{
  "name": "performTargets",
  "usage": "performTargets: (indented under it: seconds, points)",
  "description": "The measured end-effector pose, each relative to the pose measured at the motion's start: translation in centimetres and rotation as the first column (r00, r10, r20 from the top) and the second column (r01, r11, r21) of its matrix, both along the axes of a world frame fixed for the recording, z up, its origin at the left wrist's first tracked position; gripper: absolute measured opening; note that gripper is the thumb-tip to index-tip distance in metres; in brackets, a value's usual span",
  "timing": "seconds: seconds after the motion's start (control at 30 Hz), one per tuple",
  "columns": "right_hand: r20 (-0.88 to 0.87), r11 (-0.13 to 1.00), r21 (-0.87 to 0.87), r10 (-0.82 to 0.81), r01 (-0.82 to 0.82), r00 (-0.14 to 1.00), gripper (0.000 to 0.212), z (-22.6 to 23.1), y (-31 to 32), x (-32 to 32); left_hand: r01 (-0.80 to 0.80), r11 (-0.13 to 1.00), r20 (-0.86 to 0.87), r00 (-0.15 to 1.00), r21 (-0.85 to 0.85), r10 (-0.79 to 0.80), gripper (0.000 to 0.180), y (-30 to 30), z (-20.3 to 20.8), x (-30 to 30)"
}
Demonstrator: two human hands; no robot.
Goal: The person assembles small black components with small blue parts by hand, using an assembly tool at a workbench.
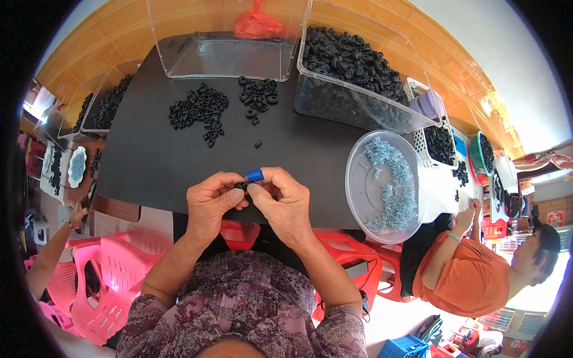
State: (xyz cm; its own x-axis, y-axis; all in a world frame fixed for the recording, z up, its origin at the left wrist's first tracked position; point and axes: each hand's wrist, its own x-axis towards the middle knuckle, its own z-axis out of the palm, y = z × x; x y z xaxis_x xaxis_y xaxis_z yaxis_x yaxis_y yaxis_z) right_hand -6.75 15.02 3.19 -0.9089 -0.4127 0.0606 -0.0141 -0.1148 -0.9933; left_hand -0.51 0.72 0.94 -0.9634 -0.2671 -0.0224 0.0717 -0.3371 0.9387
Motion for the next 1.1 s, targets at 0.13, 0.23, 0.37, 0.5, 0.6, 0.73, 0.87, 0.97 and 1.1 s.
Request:
performTargets:
  seconds: [0.13, 0.23, 0.37, 0.5, 0.6, 0.73, 0.87, 0.97, 1.1]
  points:
    - [-0.072, 0.991, 0.132, 0.021, -0.012, 0.997, 0.015, 0.2, 0.1, -0.2, 0.082, 0.995, 0.055, 0.995, -0.059, -0.078, 0.018, -0.6, 0.4, 0.1]
    - [-0.321, 0.970, 0.242, 0.057, 0.024, 0.945, 0.017, 0.3, 0.4, -0.3, 0.115, 0.993, 0.053, 0.992, -0.037, -0.113, 0.017, -0.8, 0.3, 0.2]
    - [-0.419, 0.960, 0.275, 0.064, 0.059, 0.906, 0.019, 0.5, 0.5, -0.2, 0.144, 0.989, 0.078, 0.987, -0.038, -0.141, 0.018, -1.2, 0.5, 0.3]
    - [-0.417, 0.957, 0.283, 0.065, 0.061, 0.906, 0.019, 0.1, 0.5, 0.1, 0.138, 0.983, 0.068, 0.989, -0.118, -0.131, 0.017, -1.2, 0.6, 0.4]
    - [-0.442, 0.961, 0.267, 0.055, 0.072, 0.895, 0.019, -0.3, 0.4, 0.2, 0.129, 0.981, 0.062, 0.991, -0.148, -0.121, 0.016, -1.2, 0.4, 0.5]
    - [-0.616, 0.963, 0.242, 0.060, 0.117, 0.785, 0.019, -1.1, 0.0, 0.2, 0.107, 0.979, 0.030, 0.994, -0.174, -0.103, 0.014, -1.1, 0.2, 0.4]
    - [-0.678, 0.960, 0.239, 0.056, 0.148, 0.733, 0.021, -1.4, -0.4, 0.3, 0.088, 0.974, 0.043, 0.996, -0.207, -0.081, 0.014, -1.0, 0.3, 0.4]
    - [-0.737, 0.966, 0.191, 0.025, 0.172, 0.676, 0.023, -1.7, -0.6, 0.3, 0.090, 0.965, 0.058, 0.995, -0.247, -0.078, 0.015, -1.0, 0.2, 0.3]
    - [-0.756, 0.960, 0.228, 0.069, 0.163, 0.651, 0.023, -1.6, -0.5, -0.1, 0.132, 0.934, 0.094, 0.990, -0.331, -0.107, 0.011, -1.3, 0.5, 0.0]
